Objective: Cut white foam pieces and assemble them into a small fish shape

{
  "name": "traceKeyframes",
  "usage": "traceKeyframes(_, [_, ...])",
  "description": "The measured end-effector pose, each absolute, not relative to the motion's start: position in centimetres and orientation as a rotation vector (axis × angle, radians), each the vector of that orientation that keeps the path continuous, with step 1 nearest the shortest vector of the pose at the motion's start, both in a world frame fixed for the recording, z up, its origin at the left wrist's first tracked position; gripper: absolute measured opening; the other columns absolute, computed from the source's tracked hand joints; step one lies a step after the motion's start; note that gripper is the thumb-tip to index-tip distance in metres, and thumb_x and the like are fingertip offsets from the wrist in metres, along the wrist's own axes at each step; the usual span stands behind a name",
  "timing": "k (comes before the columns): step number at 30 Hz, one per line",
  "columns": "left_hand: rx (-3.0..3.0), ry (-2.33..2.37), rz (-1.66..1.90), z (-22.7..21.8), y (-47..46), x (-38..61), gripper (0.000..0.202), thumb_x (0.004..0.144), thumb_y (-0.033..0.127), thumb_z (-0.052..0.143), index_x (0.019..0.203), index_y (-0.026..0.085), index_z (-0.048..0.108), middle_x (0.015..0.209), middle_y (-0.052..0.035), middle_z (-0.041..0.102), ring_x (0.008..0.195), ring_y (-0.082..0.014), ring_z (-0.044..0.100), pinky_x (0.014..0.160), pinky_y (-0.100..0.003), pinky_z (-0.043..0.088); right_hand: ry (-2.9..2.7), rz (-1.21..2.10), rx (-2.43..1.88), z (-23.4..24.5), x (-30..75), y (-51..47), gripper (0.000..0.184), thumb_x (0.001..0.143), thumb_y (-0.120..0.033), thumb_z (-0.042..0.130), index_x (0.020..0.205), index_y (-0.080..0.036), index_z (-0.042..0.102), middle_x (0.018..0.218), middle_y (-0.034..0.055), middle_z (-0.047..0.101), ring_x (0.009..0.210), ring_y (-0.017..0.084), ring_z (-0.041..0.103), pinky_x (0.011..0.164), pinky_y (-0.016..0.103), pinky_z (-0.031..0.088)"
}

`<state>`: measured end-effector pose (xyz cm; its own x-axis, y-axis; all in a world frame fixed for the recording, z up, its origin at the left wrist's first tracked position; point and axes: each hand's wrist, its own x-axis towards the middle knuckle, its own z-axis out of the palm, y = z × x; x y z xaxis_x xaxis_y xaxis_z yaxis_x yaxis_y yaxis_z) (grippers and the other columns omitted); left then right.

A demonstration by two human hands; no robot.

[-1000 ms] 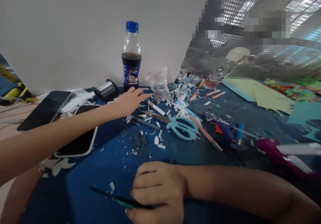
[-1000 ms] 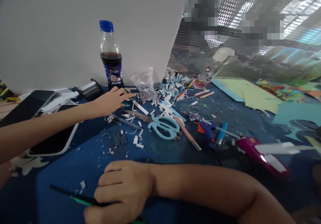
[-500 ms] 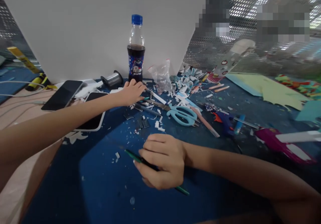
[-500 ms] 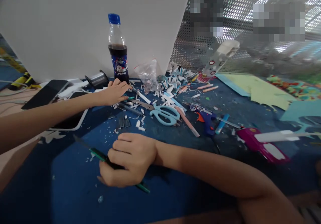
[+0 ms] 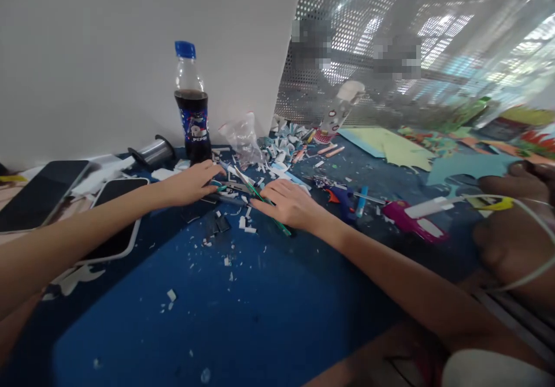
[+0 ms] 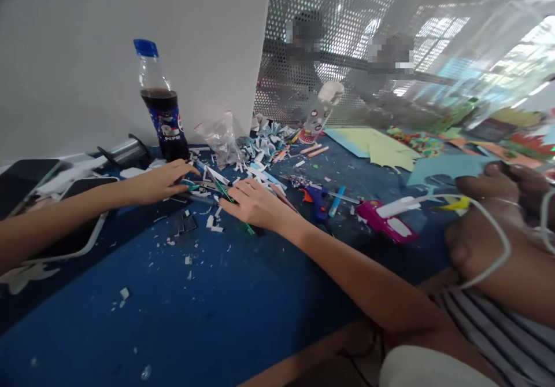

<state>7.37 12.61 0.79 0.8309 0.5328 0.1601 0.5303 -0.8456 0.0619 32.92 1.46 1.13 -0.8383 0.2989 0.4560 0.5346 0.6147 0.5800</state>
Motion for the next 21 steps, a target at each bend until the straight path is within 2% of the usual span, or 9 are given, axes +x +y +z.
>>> traceKeyframes(2, [2.914, 0.855, 0.274, 0.9, 12.9, 7.2, 0.029, 0.093, 0.02, 0.043, 0.118, 0.016, 0.057, 0.106, -0.0099, 0.062, 0.088, -0.0196, 0.061, 0.078, -0.031, 0.048, -2.578, -1.056, -0.695, 1.0, 33.2, 1.4, 0.017, 0.092, -0.008, 0.054, 0.101, -0.014, 0.066, 0.088, 0.007, 0.068, 0.09, 0.018, 0.056, 0.082, 0.032, 0.044])
traceKeyframes(4, [2.849, 0.9, 0.326, 1.4, 12.8, 7.1, 0.029, 0.093, 0.02, 0.039, 0.112, 0.015, 0.061, 0.102, -0.0108, 0.061, 0.085, -0.0204, 0.061, 0.076, -0.033, 0.047, -2.614, -1.04, -0.745, 1.1, 33.2, 1.1, 0.02, 0.093, -0.007, 0.053, 0.106, -0.015, 0.067, 0.092, 0.0069, 0.068, 0.095, 0.019, 0.056, 0.086, 0.034, 0.044])
traceKeyframes(6, [2.786, 0.964, 0.415, 2.1, 12.1, 6.8, 0.031, 0.093, 0.023, 0.039, 0.108, 0.014, 0.064, 0.102, -0.0118, 0.06, 0.086, -0.0223, 0.06, 0.077, -0.036, 0.047, -2.639, -1.012, -0.806, 1.3, 33.0, 0.7, 0.022, 0.093, -0.008, 0.052, 0.108, -0.017, 0.067, 0.097, 0.007, 0.069, 0.099, 0.02, 0.055, 0.088, 0.036, 0.044])
traceKeyframes(8, [2.715, 1.004, 0.511, 3.0, 10.5, 6.3, 0.031, 0.093, 0.025, 0.041, 0.112, 0.016, 0.064, 0.104, -0.0101, 0.061, 0.09, -0.0216, 0.06, 0.08, -0.035, 0.047, -2.663, -0.977, -0.85, 1.4, 32.9, 0.4, 0.023, 0.093, -0.009, 0.053, 0.108, -0.019, 0.068, 0.1, 0.007, 0.069, 0.103, 0.022, 0.053, 0.092, 0.04, 0.044])
traceKeyframes(12, [2.567, 1.053, 0.585, 3.7, 5.8, 4.8, 0.027, 0.089, 0.03, 0.054, 0.112, 0.022, 0.067, 0.094, -0.0032, 0.066, 0.074, -0.0142, 0.06, 0.067, -0.027, 0.049, -2.698, -0.895, -0.905, 1.2, 33.1, 0.4, 0.028, 0.092, -0.009, 0.054, 0.115, -0.018, 0.066, 0.111, 0.0103, 0.066, 0.11, 0.027, 0.051, 0.097, 0.049, 0.043])
traceKeyframes(15, [2.271, 1.025, 0.649, 3.1, 2.5, 3.4, 0.024, 0.088, 0.036, 0.059, 0.105, 0.023, 0.07, 0.087, -0.002, 0.068, 0.069, -0.0132, 0.059, 0.057, -0.024, 0.049, -2.744, -0.827, -0.929, 1.2, 33.4, 0.8, 0.035, 0.092, -0.005, 0.05, 0.121, -0.02, 0.063, 0.124, 0.0113, 0.061, 0.113, 0.028, 0.05, 0.099, 0.051, 0.043])
traceKeyframes(18, [2.173, 1.025, 0.666, 2.2, 0.5, 1.7, 0.031, 0.087, 0.047, 0.062, 0.102, 0.023, 0.071, 0.081, -0.0018, 0.068, 0.068, -0.0137, 0.06, 0.056, -0.024, 0.05, -2.717, -0.813, -1.0, 2.0, 33.6, 0.8, 0.04, 0.091, -0.002, 0.042, 0.123, -0.018, 0.06, 0.127, 0.014, 0.058, 0.112, 0.031, 0.053, 0.093, 0.05, 0.048])
traceKeyframes(19, [2.212, 1.02, 0.682, 1.9, 0.1, 1.1, 0.035, 0.086, 0.052, 0.063, 0.102, 0.022, 0.071, 0.079, -0.0014, 0.066, 0.066, -0.0134, 0.06, 0.056, -0.024, 0.05, -2.676, -0.819, -1.048, 2.4, 33.7, 0.5, 0.037, 0.091, -0.005, 0.041, 0.122, -0.014, 0.06, 0.123, 0.018, 0.059, 0.107, 0.033, 0.056, 0.086, 0.049, 0.051])
traceKeyframes(21, [2.338, 0.992, 0.726, 1.3, -0.3, -0.1, 0.042, 0.083, 0.059, 0.063, 0.101, 0.022, 0.069, 0.073, 0.0002, 0.063, 0.062, -0.0124, 0.057, 0.055, -0.024, 0.049, -2.52, -0.837, -1.27, 3.1, 34.1, -0.4, 0.029, 0.094, -0.02, 0.045, 0.113, -0.004, 0.061, 0.107, 0.0253, 0.06, 0.092, 0.035, 0.061, 0.07, 0.045, 0.053])
